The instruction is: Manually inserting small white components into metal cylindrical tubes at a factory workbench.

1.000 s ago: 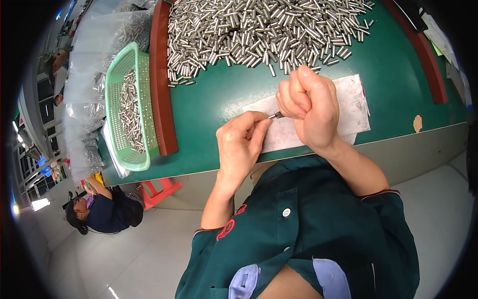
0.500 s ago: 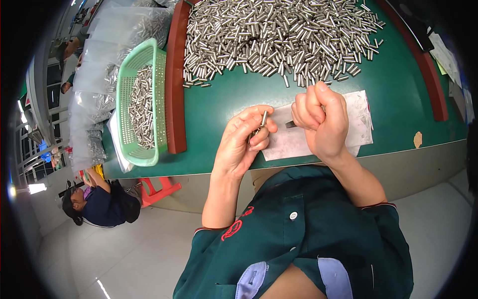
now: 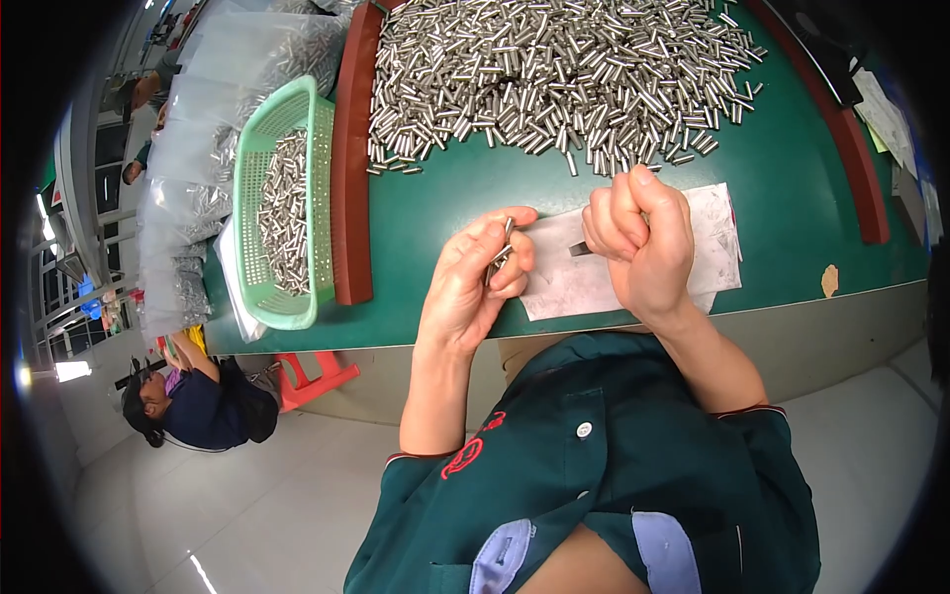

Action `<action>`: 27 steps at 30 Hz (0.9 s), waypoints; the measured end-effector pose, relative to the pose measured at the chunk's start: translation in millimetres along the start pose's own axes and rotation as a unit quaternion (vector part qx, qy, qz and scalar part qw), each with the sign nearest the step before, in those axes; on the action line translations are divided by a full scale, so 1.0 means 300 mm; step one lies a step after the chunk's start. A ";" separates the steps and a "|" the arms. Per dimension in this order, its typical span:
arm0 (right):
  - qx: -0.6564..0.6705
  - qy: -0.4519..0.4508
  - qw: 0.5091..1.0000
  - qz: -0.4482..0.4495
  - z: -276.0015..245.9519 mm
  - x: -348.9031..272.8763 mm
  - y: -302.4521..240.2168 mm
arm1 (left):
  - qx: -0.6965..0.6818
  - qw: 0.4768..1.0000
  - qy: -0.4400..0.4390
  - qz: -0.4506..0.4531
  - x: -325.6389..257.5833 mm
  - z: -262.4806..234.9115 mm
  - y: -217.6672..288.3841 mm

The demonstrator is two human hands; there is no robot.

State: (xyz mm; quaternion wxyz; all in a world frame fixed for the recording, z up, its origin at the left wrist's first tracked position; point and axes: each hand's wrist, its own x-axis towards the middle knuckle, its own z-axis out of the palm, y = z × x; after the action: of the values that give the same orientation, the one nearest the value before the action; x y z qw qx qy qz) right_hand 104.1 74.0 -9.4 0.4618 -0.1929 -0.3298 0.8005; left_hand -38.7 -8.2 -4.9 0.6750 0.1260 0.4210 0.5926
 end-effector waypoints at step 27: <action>0.026 0.011 1.000 -0.002 -0.003 0.001 0.000 | 0.189 0.978 -0.029 0.080 -0.013 -0.011 -0.024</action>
State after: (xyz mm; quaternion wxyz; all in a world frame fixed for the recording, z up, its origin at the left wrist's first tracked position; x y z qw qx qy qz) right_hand 104.7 74.5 -10.1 0.4718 -0.1887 -0.3044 0.8057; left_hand -35.7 -14.8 -10.1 0.6017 0.3013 0.4940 0.5506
